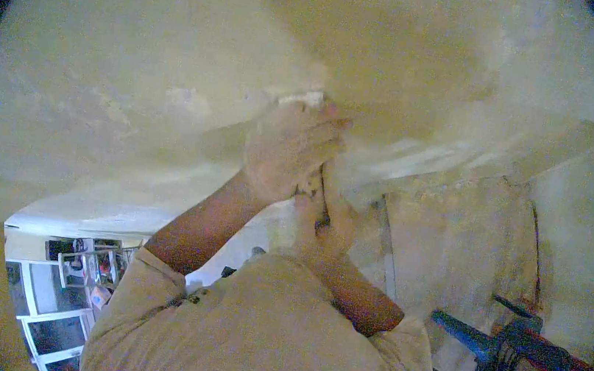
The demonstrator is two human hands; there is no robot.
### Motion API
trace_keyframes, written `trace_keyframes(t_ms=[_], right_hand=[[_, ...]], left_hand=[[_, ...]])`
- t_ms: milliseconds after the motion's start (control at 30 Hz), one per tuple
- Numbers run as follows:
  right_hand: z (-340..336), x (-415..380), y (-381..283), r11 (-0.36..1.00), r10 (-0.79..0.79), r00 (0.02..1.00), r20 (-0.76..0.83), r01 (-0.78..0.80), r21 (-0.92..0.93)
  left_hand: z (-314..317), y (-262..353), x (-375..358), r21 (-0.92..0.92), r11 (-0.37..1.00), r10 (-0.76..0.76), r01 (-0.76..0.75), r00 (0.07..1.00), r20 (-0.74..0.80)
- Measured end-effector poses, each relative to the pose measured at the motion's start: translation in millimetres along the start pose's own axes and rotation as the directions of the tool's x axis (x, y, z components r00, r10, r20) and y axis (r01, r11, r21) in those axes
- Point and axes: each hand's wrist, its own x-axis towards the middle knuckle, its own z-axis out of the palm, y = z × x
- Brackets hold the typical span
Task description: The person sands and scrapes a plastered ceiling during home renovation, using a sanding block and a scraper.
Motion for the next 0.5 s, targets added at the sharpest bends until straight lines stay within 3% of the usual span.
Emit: trace_keyframes(t_ms=[100, 200, 267, 333, 500], right_hand=[[-0.9, 4.2, -2.4, 0.999, 0.003, 1.0, 0.022, -0.004, 0.04], [4.8, -2.1, -2.1, 0.968, -0.133, 0.989, 0.058, 0.142, -0.204], [2.6, -0.3, -13.2, 0.999, 0.031, 0.997, 0.067, -0.033, 0.022], [2.5, 9.2, -24.0, 0.998, 0.037, 0.995, 0.091, -0.041, 0.045], [13.8, -2.3, -16.5, 0.999, -0.045, 0.992, 0.116, 0.044, 0.01]], left_hand=[[-1.6, 0.9, -0.7, -0.024, 0.999, -0.042, 0.041, 0.997, -0.067], [-6.4, 8.5, -12.0, 0.047, 0.997, -0.052, 0.055, 0.997, -0.053], [-11.7, 2.7, -2.9, 0.062, 0.996, -0.053, 0.059, 0.995, -0.084], [-15.2, 1.2, -0.9, 0.074, 0.995, -0.051, 0.061, 0.991, -0.121], [-22.9, 7.0, -19.7, 0.117, 0.99, -0.078, 0.082, 0.996, -0.041]])
